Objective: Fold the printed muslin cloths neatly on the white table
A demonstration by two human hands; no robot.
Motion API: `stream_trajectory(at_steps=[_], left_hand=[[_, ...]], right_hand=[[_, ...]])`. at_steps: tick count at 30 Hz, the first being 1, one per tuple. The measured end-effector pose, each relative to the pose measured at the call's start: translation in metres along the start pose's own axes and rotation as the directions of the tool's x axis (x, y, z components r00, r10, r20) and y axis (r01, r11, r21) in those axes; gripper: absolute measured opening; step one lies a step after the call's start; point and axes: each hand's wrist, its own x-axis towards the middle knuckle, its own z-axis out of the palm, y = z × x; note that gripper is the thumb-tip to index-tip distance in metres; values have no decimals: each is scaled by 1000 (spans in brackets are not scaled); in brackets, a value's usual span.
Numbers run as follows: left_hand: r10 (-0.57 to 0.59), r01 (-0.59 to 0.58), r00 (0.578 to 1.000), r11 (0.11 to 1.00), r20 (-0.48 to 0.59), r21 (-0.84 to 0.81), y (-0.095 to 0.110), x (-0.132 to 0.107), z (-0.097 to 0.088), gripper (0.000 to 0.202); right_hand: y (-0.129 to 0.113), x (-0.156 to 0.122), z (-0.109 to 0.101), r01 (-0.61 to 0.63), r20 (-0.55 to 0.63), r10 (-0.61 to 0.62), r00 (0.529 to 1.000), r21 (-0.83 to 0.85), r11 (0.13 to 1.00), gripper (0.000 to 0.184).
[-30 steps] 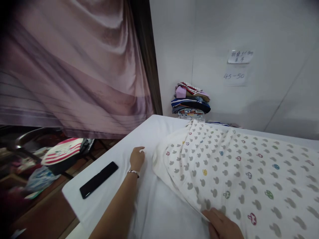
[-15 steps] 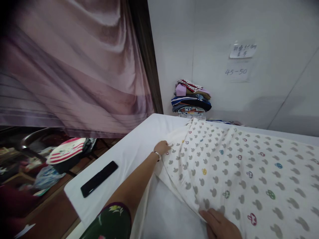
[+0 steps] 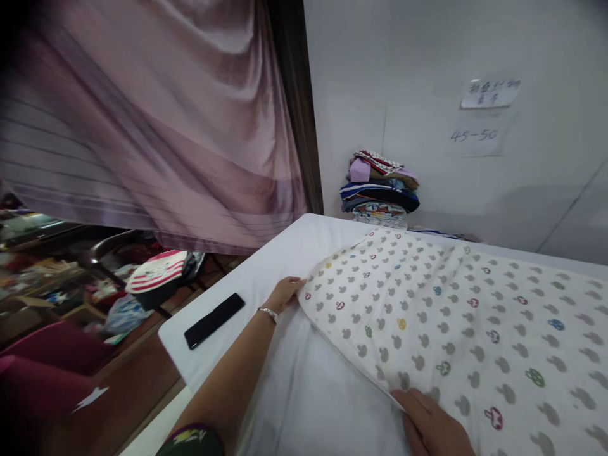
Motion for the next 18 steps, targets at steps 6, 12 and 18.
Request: stream_trajectory(at_steps=[6,12,18], left_hand=[[-33,42,996,994,86,-97,13,-2,0,18],[26,-20,992,999,120,-49,29,-4,8,15],[34,-42,999,972,38,233,18,-11,7,14]], right_hand=[[20,-17,17,-31,-37,28,999,-82,996,31],[24,-21,21,-70,-32,67,997,-102,992,31],[29,-24,24,-72,-53,68,996,-83,994,31]])
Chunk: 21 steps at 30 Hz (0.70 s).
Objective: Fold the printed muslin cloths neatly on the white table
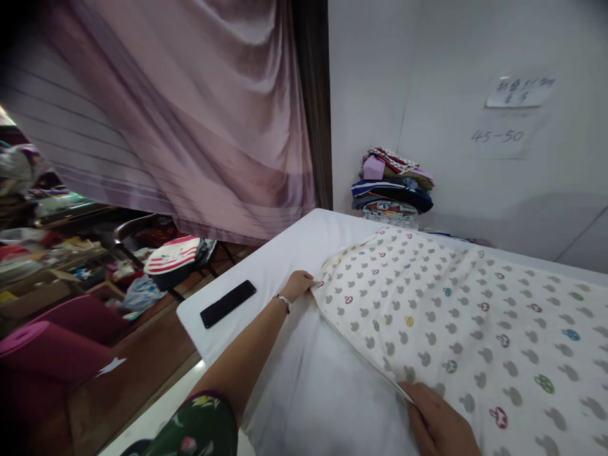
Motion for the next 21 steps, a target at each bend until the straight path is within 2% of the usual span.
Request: stream_trajectory(at_steps=[5,8,11,15,21], left_hand=[[183,-179,983,967,-2,181,7,-28,13,27],[230,-230,973,932,34,281,7,-43,25,22],[210,-195,978,911,-2,364,1,-43,26,19],[153,-95,983,897,-102,431,-7,-24,13,19],[92,-4,981,890,-171,456,-14,-2,2,24]], right_hand=[[1,0,3,-20,-3,20,1000,33,999,32],[0,1,2,-21,-3,21,1000,53,998,32],[-2,3,0,-26,39,23,999,68,997,32],[-2,4,0,-40,25,39,999,51,998,32],[-6,8,-4,-23,11,22,1000,65,998,31]])
